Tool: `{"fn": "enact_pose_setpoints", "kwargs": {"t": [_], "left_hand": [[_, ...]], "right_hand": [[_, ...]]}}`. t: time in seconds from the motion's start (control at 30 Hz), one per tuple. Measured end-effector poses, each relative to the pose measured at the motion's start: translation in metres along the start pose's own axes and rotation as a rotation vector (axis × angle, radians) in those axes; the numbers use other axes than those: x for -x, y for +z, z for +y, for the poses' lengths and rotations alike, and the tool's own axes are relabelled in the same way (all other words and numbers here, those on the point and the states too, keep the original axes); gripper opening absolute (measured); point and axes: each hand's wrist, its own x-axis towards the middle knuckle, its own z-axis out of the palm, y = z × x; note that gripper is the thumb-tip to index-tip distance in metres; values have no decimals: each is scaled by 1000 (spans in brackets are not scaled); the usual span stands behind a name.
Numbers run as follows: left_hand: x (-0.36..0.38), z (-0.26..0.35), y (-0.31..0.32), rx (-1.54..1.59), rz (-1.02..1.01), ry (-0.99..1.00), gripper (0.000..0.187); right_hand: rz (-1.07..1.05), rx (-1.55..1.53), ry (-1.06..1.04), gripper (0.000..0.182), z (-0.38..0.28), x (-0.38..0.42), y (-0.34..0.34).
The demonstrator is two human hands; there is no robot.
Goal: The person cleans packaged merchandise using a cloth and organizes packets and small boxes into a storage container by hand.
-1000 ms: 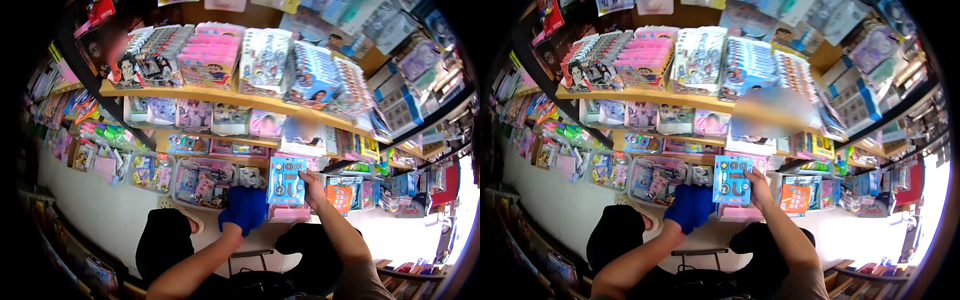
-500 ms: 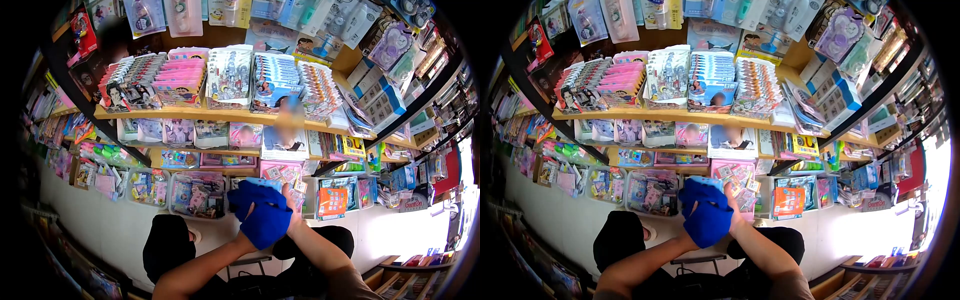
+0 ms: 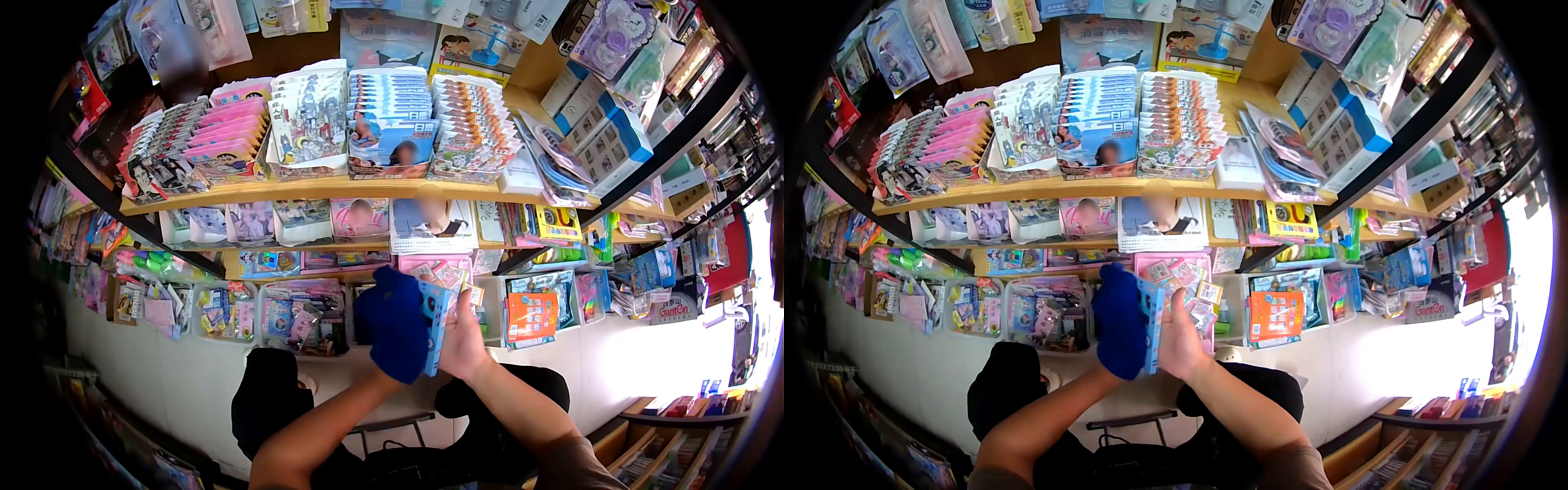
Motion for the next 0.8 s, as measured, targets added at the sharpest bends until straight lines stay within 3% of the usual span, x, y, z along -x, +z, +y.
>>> {"fn": "enact_pose_setpoints", "kwargs": {"t": [0.13,0.2,0.27,0.43,0.53,0.63,0.7,0.73,0.8], "left_hand": [[8,34,32,-235,162,26,52],[6,44,21,116,55,-30,52],[1,42,13,233,35,-72,51],[-15,16,-1,-61,204,-124,46],[-11,-7,-17,-118,97,-25,42],[-16,-22,0,-587,74,-49,40],[-12,-12,1,-216,131,-81,49],[-20,27,-13,-148,170,-85,50],[-19,45,1,-58,282,-146,55]], "right_hand": [[27,-68,33,80,-15,-6,-8],[69,76,48,78,-9,-7,-10],[117,183,36,74,-2,-6,-9],[129,187,105,66,29,-9,-12],[115,215,68,66,41,-3,4],[124,296,-44,69,40,-2,15],[61,264,-75,66,32,-5,6],[32,248,-90,65,27,-5,2],[49,283,-143,66,13,-9,0]]}}
